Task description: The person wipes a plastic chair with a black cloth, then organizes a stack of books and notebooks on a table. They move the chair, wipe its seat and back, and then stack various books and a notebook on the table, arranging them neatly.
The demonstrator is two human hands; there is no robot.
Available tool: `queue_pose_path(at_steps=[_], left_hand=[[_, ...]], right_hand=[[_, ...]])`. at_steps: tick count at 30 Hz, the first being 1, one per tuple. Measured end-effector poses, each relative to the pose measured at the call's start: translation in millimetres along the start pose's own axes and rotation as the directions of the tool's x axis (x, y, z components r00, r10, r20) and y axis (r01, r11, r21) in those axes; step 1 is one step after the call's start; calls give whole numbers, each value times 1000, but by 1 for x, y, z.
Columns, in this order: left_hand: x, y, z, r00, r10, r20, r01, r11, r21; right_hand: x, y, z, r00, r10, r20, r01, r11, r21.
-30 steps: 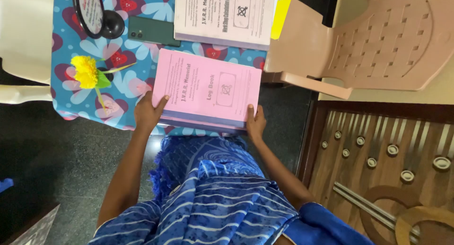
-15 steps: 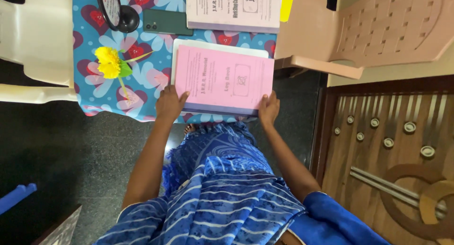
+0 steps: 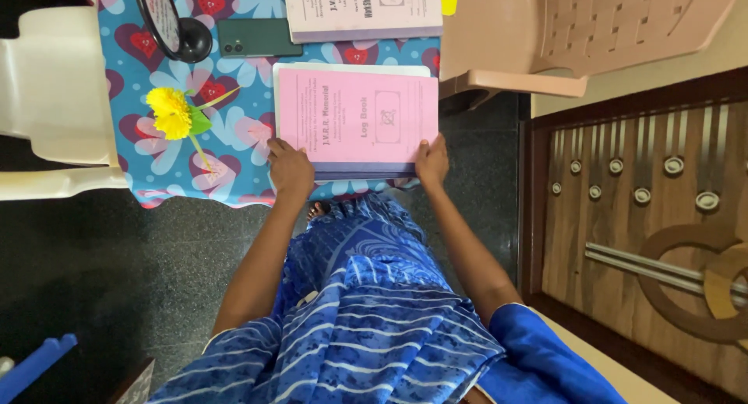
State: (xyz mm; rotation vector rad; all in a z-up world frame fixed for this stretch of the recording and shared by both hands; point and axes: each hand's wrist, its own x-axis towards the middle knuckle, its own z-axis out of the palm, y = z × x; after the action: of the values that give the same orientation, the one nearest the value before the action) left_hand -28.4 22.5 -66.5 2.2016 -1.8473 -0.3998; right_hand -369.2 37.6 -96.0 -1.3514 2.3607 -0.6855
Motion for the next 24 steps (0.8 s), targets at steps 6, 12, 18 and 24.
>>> queue_pose_path(at_steps=[6, 12, 18, 24], left_hand=[[15, -1, 11, 981, -90, 170, 76, 993, 87], [21, 20, -43, 918, -239, 316, 278, 957, -85], [20, 37, -73, 845, -297, 444, 369, 926, -83], [1, 69, -46, 970, 207, 129, -204, 978, -38]], right_hand=[[5, -20, -7, 981, 176, 81, -169, 982, -80], [3, -37, -22, 969, 202, 140, -186, 975, -121], [-12, -58, -33, 979, 152, 138, -126, 976, -176], [-19, -75, -26, 906, -391, 161, 421, 873, -245]])
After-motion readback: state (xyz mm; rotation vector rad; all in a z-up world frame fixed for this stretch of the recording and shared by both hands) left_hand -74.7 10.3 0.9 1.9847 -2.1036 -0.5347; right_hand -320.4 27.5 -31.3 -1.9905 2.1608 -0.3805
